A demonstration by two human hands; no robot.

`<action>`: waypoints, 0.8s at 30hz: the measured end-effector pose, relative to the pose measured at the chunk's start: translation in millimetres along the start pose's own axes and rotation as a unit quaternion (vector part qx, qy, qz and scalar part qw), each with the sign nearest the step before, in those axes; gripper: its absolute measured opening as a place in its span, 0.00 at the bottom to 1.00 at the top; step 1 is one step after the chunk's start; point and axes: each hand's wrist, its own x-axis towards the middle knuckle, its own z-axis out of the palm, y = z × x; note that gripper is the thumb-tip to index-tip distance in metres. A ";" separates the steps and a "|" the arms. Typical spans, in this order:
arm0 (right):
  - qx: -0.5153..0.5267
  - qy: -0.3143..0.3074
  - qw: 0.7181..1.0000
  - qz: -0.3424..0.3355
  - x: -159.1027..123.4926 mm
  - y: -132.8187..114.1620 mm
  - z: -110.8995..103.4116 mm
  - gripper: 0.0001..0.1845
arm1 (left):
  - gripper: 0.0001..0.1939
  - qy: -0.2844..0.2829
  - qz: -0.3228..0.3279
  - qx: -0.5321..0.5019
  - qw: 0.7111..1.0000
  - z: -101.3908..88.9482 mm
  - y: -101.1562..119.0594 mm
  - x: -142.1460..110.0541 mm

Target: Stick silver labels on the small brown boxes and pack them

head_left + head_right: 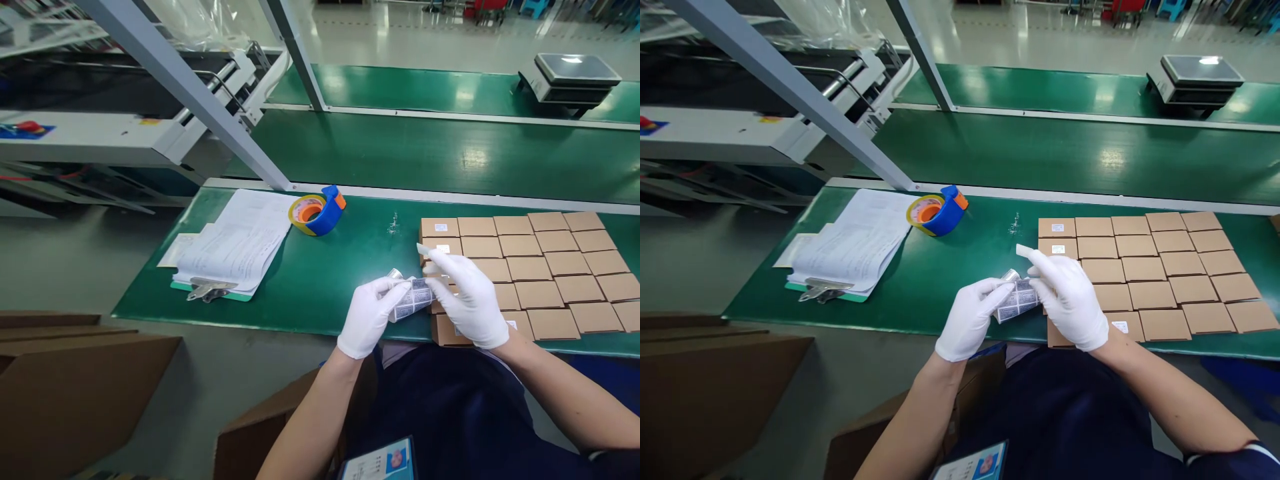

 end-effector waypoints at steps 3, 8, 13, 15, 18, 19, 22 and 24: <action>-0.038 0.002 0.999 -0.013 -4.3 0.9 4.4 0.30 | 0.20 -0.008 -0.018 -0.011 1.000 -1.0 -1.0 0.1; -0.018 0.067 0.997 -0.029 -7.1 -7.2 11.4 0.30 | 0.19 -0.003 0.002 0.021 1.000 -3.6 -1.6 -0.3; 0.027 0.013 0.999 0.014 -1.6 -12.9 25.9 0.35 | 0.16 -0.023 -0.003 0.014 1.000 -3.9 2.8 -5.8; 0.016 0.019 1.000 -0.011 -2.2 -10.4 32.1 0.38 | 0.17 -0.056 -0.019 -0.028 0.998 -4.5 3.4 -7.4; 0.009 0.038 0.996 -0.077 -5.7 -9.0 38.0 0.43 | 0.19 -0.103 -0.047 -0.083 0.990 -5.4 1.4 -7.1; 0.010 0.039 0.995 -0.087 -7.2 -10.2 38.2 0.44 | 0.19 -0.109 -0.052 -0.086 0.989 -5.5 0.2 -6.3; 0.044 0.044 0.997 -0.051 -11.6 -16.2 29.5 0.41 | 0.19 -0.100 -0.048 -0.063 0.992 -4.9 -2.2 -2.3; 0.089 0.045 0.995 0.024 -14.9 -16.3 13.6 0.35 | 0.19 -0.084 -0.038 -0.047 0.995 -5.1 -2.6 1.4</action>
